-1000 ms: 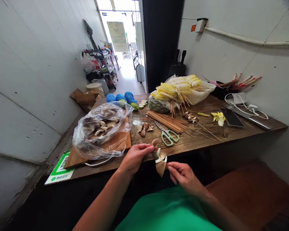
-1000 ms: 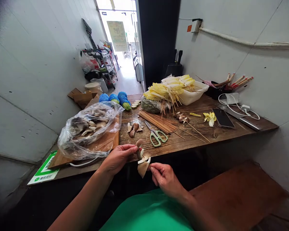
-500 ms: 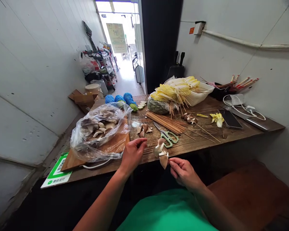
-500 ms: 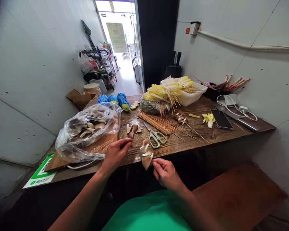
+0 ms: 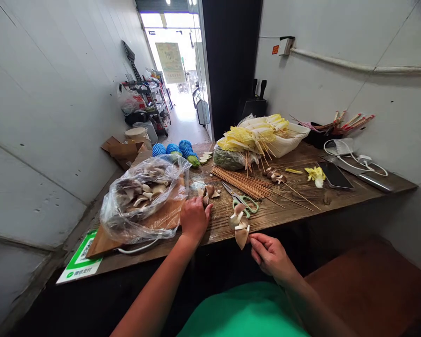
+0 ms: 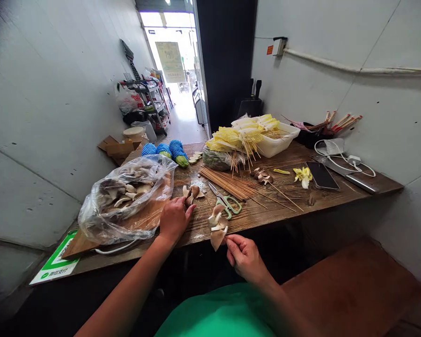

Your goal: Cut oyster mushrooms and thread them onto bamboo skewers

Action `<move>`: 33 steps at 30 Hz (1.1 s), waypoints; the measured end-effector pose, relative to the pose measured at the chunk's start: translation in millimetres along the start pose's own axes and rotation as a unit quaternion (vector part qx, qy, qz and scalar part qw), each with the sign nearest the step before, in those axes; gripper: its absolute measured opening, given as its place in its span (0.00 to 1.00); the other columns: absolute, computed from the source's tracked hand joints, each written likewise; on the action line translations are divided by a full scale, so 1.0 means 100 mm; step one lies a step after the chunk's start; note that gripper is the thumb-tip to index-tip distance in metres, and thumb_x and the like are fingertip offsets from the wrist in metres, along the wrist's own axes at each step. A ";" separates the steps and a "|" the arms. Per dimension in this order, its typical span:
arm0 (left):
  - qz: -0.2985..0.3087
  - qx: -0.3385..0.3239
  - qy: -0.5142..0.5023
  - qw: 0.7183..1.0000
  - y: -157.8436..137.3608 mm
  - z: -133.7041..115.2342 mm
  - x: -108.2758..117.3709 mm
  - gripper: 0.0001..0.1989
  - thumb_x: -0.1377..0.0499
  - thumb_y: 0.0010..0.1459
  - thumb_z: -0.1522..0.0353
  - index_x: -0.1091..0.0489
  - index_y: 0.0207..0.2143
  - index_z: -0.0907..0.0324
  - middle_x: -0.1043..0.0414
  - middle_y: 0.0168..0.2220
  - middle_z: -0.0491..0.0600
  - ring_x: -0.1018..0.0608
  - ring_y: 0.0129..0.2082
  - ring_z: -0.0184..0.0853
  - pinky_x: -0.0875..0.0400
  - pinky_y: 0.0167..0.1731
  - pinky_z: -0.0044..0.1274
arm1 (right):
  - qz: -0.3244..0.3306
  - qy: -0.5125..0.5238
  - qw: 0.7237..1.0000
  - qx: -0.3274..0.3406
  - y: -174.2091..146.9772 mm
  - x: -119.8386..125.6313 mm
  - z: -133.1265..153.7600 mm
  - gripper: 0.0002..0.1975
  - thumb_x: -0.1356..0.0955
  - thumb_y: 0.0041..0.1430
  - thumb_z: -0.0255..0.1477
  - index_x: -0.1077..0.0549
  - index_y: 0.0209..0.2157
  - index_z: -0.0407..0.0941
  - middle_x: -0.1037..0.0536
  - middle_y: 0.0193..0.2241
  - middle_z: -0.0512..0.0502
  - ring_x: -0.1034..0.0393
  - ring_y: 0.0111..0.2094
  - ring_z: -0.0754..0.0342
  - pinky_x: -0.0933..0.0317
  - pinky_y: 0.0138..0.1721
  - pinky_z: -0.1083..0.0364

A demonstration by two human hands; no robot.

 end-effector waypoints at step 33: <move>0.024 0.040 -0.353 0.935 -0.15 0.14 0.06 0.09 0.41 0.48 0.69 0.25 0.34 0.58 0.26 0.41 0.52 0.25 0.43 0.38 0.34 0.46 0.29 | 0.013 -0.107 0.993 0.050 0.01 -0.09 0.09 0.20 0.41 0.59 0.41 0.27 0.33 0.39 0.41 0.12 0.56 0.49 0.15 0.61 0.53 0.18 0.60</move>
Point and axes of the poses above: each hand's wrist, its own y-axis towards the middle knuckle, its own x-axis out of the back of the hand, z = x × y, the point moved 3 cm from there along y, towards the middle knuckle
